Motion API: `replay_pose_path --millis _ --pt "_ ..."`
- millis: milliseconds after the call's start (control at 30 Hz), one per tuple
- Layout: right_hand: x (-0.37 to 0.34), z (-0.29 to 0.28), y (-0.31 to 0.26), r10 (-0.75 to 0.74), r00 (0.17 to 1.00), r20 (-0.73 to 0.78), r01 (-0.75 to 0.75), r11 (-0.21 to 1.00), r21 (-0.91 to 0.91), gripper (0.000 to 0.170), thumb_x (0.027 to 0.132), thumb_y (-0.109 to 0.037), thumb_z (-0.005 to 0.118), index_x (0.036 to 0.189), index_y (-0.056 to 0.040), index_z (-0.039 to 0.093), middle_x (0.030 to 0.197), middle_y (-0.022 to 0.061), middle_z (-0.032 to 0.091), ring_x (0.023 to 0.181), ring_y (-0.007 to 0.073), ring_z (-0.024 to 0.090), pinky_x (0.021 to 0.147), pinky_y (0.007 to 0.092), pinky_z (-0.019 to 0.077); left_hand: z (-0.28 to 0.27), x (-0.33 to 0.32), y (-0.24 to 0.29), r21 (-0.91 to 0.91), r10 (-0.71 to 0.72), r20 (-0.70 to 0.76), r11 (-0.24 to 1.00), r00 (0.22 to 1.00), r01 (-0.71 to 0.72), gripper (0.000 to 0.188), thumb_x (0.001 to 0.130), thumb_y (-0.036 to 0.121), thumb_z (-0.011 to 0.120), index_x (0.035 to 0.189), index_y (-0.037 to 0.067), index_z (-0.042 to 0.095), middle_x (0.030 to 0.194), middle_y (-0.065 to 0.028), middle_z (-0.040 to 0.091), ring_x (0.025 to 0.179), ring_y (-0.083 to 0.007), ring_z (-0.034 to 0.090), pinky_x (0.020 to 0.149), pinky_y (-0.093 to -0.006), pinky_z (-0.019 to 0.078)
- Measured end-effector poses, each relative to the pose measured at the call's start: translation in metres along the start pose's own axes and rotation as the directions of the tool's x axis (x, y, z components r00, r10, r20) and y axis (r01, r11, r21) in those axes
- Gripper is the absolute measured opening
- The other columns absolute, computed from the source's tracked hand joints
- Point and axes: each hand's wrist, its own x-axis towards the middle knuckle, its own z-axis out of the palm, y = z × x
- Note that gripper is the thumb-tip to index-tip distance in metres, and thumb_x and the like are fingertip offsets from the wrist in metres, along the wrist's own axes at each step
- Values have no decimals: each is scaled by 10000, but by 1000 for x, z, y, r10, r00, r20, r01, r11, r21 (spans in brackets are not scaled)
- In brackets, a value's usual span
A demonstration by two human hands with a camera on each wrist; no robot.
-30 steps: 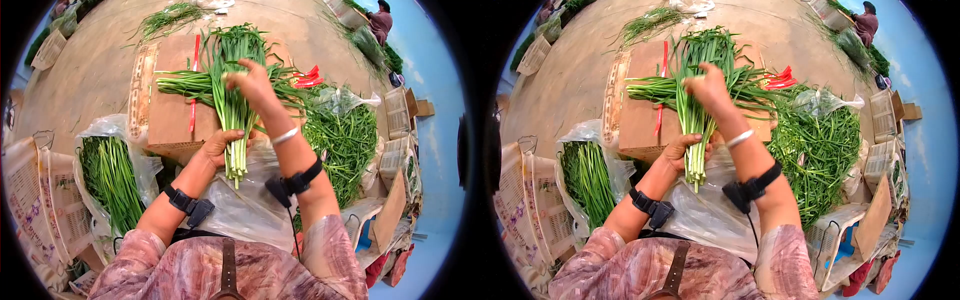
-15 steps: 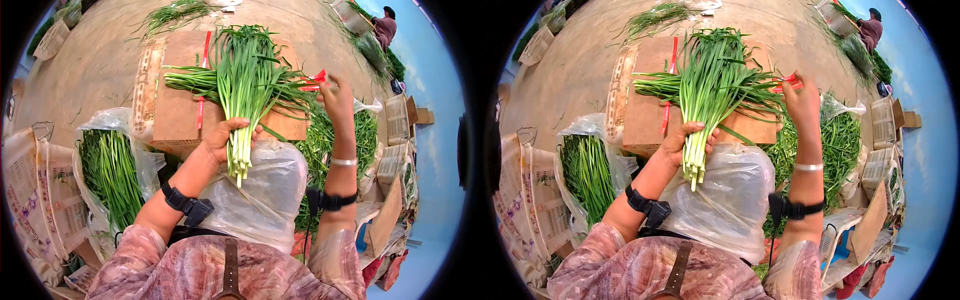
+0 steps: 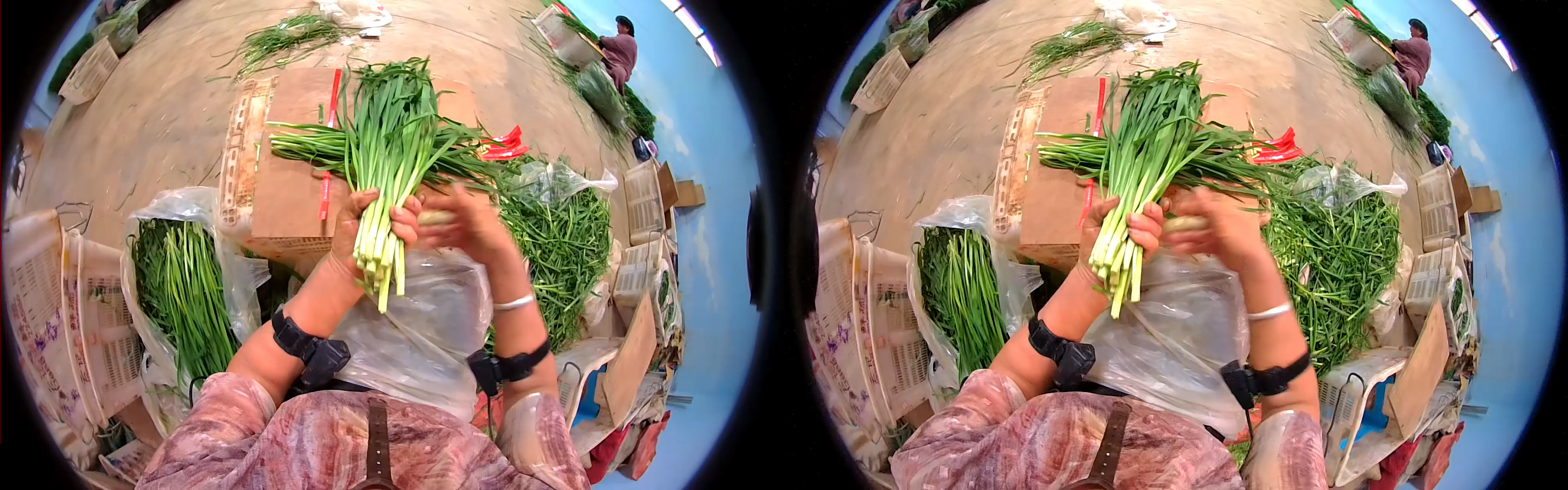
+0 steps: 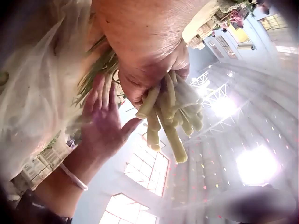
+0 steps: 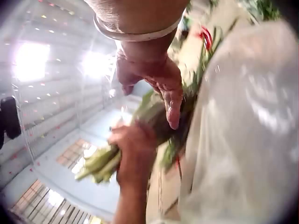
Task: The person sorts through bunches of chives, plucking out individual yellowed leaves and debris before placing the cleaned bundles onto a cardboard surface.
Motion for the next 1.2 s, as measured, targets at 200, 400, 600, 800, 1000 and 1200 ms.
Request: replay_pose_path --millis 200,400,600,800,1000,1200 --pt "54 30 56 -70 950 304 -42 937 347 899 693 -690 576 1250 3 443 1087 218 586 926 323 619 755 413 550 -30 -33 -7 362 -83 -215 919 973 159 449 776 179 566 1160 -42 492 981 -264 585 750 -234 615 701 -364 535" --pt "41 48 59 -172 949 265 32 887 461 462 759 -244 692 1089 28 518 958 178 625 833 293 639 729 395 550 -30 -38 3 609 -97 -361 728 927 314 396 764 135 582 1096 -71 517 949 -270 614 762 -292 662 689 -352 568" --pt "32 51 20 -413 883 222 338 889 310 437 721 -206 713 1039 35 534 880 144 634 719 246 646 639 369 561 16 -19 5 807 -61 -486 351 872 475 425 745 171 700 1097 -1 535 954 -120 630 841 -230 632 771 -358 520" --pt "21 52 -43 -606 777 172 610 792 32 368 709 -158 716 989 40 584 851 129 651 717 227 650 641 358 562 114 8 34 964 -21 -10 -266 1000 4 800 663 302 786 1295 9 394 1242 -93 490 1160 -189 458 996 -329 355" --pt "30 56 -79 -819 560 127 809 507 -298 299 710 -95 711 965 33 624 895 78 664 772 135 630 734 274 511 178 43 32 851 -322 224 -395 920 -346 923 772 514 624 1431 84 142 1415 -109 300 1323 -276 247 1087 -516 151" --pt "67 19 -29 -732 592 338 776 404 -484 762 634 -312 814 1219 28 464 1163 100 550 1062 182 522 918 320 428 74 67 57 478 11 606 -804 796 -353 1121 533 379 848 1381 27 206 1336 -149 390 1242 -249 385 1049 -348 304"
